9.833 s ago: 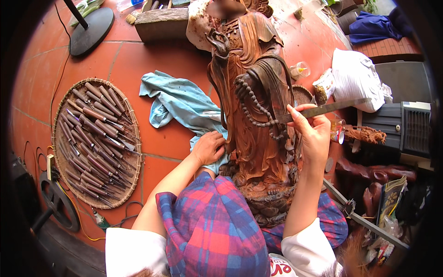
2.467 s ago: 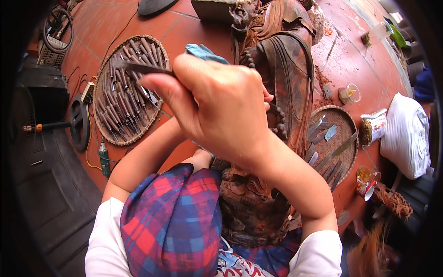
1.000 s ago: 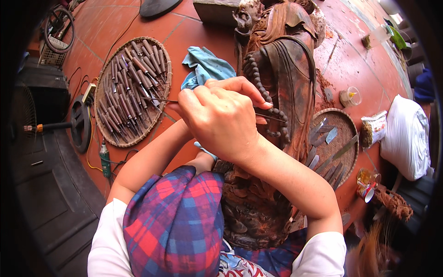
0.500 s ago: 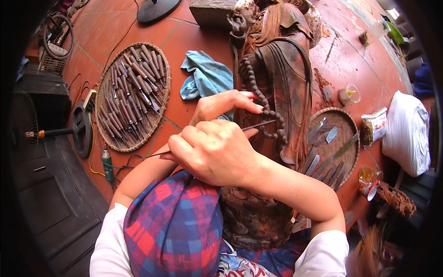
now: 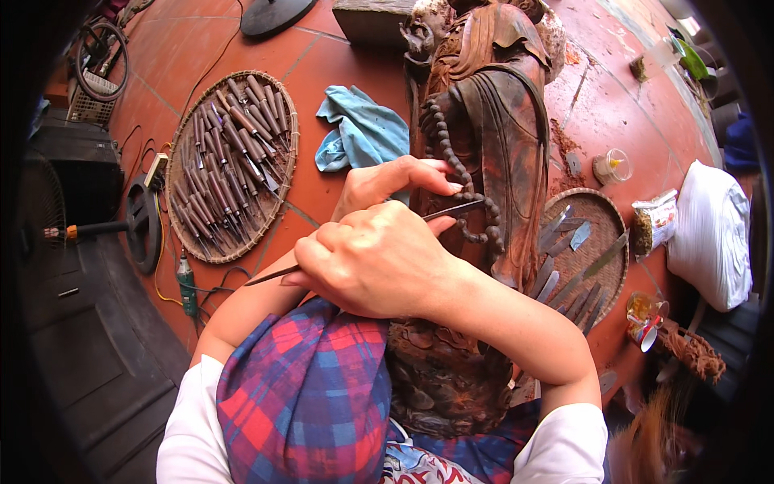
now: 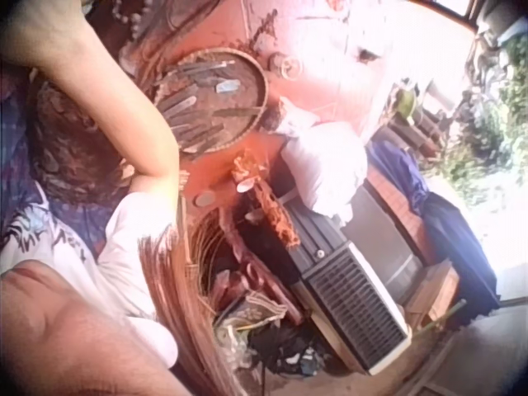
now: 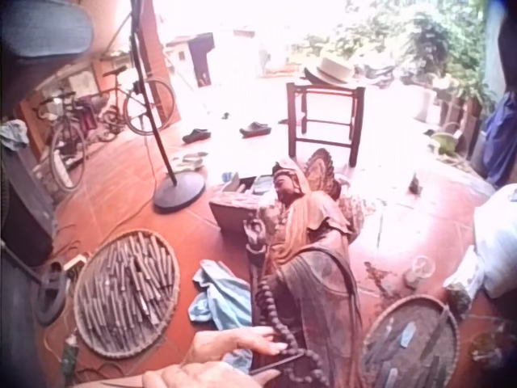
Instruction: The person carves a wooden statue of a figure, using a chisel to refine the details of the beaded necklace and the folds of the garment. The person holds the statue steady with one hand while carefully chiseling the wood with the other.
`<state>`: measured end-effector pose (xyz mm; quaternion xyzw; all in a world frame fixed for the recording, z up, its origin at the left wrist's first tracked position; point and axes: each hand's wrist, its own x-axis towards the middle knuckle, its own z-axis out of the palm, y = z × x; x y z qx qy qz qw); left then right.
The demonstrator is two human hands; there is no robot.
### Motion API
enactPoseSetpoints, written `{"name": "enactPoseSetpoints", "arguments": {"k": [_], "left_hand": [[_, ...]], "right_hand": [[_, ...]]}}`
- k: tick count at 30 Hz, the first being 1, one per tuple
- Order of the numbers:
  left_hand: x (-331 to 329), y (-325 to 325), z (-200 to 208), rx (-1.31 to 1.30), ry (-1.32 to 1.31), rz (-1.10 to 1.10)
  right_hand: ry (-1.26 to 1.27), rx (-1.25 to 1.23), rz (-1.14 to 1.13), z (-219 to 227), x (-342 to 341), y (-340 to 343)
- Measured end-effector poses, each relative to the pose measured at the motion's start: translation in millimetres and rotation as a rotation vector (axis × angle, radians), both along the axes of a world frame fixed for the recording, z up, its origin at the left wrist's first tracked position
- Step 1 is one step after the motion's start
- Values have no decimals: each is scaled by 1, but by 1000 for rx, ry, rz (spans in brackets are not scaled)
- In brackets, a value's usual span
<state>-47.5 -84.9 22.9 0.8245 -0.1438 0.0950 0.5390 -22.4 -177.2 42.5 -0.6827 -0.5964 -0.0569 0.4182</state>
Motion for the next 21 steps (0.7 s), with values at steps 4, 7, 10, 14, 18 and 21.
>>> {"name": "enactPoseSetpoints", "arguments": {"k": [4, 7, 10, 14, 18, 21], "left_hand": [[-3, -6, 19, -30, 89, -5], [4, -4, 12, -43, 60, -15], [2, -4, 5, -86, -3, 16], [-7, -9, 0, -85, -15, 109], [-1, -13, -2, -209, 42, 45], [-1, -12, -1, -195, 33, 86]], "right_hand": [[22, -40, 34, 14, -5, -6], [64, -112, -18, 6, 1, -8], [29, 4, 48, 2, 2, -1], [41, -24, 76, 17, -4, -11], [140, -68, 112, 11, 3, -7], [112, 34, 122, 13, 1, -4]]}}
